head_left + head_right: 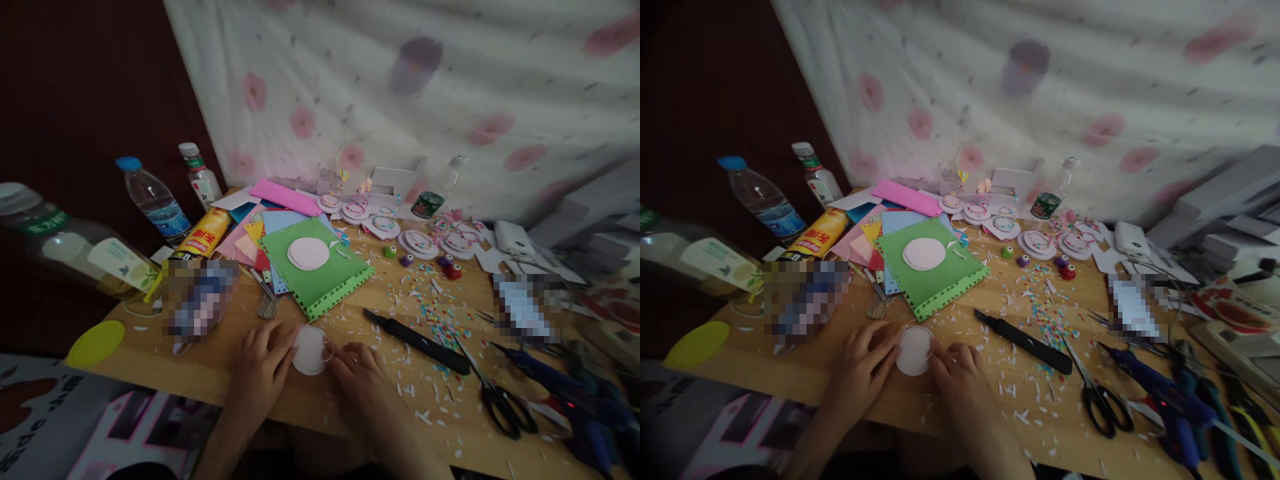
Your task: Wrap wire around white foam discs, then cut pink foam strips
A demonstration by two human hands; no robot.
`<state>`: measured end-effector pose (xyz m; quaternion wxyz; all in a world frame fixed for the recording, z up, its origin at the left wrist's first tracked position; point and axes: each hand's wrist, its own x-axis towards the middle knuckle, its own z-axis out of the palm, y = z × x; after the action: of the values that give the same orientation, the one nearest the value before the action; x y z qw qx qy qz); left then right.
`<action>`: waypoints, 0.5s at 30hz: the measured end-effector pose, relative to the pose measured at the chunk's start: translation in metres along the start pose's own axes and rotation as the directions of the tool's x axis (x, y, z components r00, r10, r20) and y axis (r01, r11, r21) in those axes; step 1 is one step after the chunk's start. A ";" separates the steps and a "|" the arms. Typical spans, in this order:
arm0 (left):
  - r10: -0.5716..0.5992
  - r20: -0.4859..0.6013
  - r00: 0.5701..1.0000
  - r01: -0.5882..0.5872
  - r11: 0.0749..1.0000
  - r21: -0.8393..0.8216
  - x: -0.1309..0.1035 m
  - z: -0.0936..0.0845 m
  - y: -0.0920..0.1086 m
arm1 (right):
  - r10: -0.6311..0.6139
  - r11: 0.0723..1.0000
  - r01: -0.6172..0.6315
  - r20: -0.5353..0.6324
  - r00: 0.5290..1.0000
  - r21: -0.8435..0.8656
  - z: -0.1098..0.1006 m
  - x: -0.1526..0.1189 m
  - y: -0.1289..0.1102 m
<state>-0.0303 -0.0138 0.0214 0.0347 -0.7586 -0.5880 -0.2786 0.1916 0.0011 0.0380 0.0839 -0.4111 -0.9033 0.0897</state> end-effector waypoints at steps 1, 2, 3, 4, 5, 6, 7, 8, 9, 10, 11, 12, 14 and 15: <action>0.006 0.001 1.000 -0.006 1.000 -0.004 0.000 0.000 0.000 | -0.001 1.000 0.001 -0.008 1.000 -0.010 0.001 0.000 0.000; 0.010 0.004 1.000 -0.010 1.000 -0.004 0.000 0.001 0.001 | -0.008 1.000 0.008 -0.021 1.000 -0.024 0.003 0.000 0.001; 0.010 0.007 1.000 -0.010 1.000 -0.003 0.000 0.001 0.001 | -0.016 0.999 0.014 -0.035 0.999 -0.037 0.004 0.000 0.002; 0.009 0.008 1.000 -0.009 1.000 -0.001 -0.001 0.002 0.001 | -0.020 0.999 0.018 -0.053 0.998 -0.043 0.005 0.000 0.002; 0.007 0.008 1.000 -0.007 1.000 0.001 -0.001 0.002 0.001 | -0.019 0.999 0.016 -0.067 0.998 -0.043 0.007 0.000 0.003; 0.003 0.012 1.000 -0.003 1.000 0.002 -0.001 0.002 0.002 | -0.017 0.999 0.014 -0.079 0.997 -0.037 0.008 0.000 0.004; -0.003 0.020 1.000 0.003 1.000 0.003 -0.002 0.002 0.002 | -0.012 1.000 0.010 -0.084 0.996 -0.030 0.008 0.000 0.004; -0.011 0.029 1.000 0.011 1.000 0.007 -0.002 0.002 0.002 | -0.007 1.000 0.005 -0.084 0.996 -0.024 0.009 0.001 0.004; -0.023 0.037 0.999 0.023 1.000 0.017 -0.003 0.002 0.003 | -0.008 1.000 0.007 -0.084 0.996 -0.023 0.009 0.001 0.004; -0.037 0.047 0.998 0.036 0.999 0.029 -0.003 0.002 0.005 | -0.015 1.000 0.013 -0.082 0.997 -0.027 0.008 0.001 0.003; -0.057 0.055 0.997 0.055 0.998 0.041 -0.003 0.002 0.006 | -0.017 0.999 0.014 -0.084 0.996 -0.033 0.008 0.002 0.003; -0.079 0.060 0.995 0.077 0.996 0.050 -0.003 0.002 0.009 | -0.015 0.999 0.011 -0.089 0.996 -0.037 0.009 0.002 0.002; -0.127 0.063 0.990 0.124 0.991 0.045 -0.004 0.001 0.014 | -0.010 0.999 0.006 -0.099 0.995 -0.033 0.010 0.001 0.001; -0.144 0.064 0.988 0.142 0.989 0.031 -0.005 0.001 0.016 | -0.010 1.000 0.007 -0.108 0.994 -0.027 0.012 0.000 0.002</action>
<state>-0.0156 -0.0222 0.0227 0.0052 -0.7227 -0.6453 -0.2476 0.1900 0.0015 0.0256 0.1276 -0.4128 -0.9002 0.0548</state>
